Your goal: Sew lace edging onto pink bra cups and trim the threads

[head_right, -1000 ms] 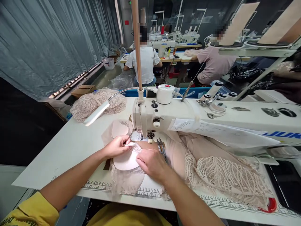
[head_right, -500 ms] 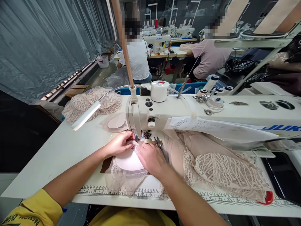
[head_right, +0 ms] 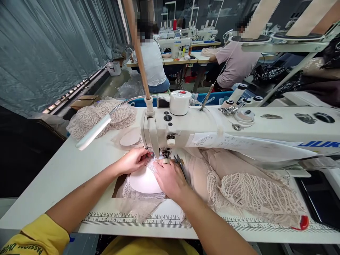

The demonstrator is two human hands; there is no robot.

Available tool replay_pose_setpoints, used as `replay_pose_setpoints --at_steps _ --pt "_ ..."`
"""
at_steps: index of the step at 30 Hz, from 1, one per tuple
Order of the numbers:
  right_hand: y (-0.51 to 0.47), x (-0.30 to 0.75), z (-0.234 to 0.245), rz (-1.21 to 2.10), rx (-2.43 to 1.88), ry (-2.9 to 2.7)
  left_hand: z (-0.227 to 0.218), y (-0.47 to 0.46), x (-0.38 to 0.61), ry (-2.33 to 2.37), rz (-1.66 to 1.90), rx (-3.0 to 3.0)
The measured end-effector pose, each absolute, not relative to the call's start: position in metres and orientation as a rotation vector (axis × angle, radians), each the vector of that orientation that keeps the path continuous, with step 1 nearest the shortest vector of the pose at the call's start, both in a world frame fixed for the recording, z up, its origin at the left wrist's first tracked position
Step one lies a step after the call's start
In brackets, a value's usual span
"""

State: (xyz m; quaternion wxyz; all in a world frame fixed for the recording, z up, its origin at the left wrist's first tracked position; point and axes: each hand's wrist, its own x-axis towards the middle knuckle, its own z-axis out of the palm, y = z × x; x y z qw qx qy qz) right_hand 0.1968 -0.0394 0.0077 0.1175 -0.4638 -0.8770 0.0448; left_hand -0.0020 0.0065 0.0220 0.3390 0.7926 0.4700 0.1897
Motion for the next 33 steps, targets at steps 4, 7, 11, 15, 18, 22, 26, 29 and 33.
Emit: replay_pose_setpoints --at_steps 4,7,11,15,18,22,26,29,33 --pt "-0.039 0.195 0.013 0.139 -1.394 -2.612 0.027 0.012 -0.005 1.201 0.355 2.114" --pt "-0.039 0.194 0.014 0.146 -1.404 -2.613 0.028 0.016 -0.008 1.212 0.284 2.144" --pt "-0.040 0.195 0.011 0.131 -1.411 -2.608 0.031 0.013 -0.007 1.243 0.337 2.151" --pt "-0.040 0.195 0.007 0.099 -1.399 -2.596 0.034 0.007 -0.004 1.197 0.398 2.132" --pt "-0.040 0.194 0.006 0.094 -1.405 -2.586 0.029 0.006 -0.003 1.195 0.462 2.106" --pt "-0.041 0.193 0.009 0.095 -1.423 -2.605 0.017 0.011 -0.003 1.269 0.508 2.140" --pt "-0.041 0.193 0.010 0.109 -1.443 -2.599 0.018 0.013 -0.004 1.336 0.514 2.207" --pt "-0.041 0.193 0.009 0.105 -1.439 -2.593 0.032 0.003 -0.006 1.371 0.543 2.308" --pt "-0.041 0.193 0.007 0.077 -1.427 -2.599 0.045 -0.023 -0.005 1.247 0.485 2.539"
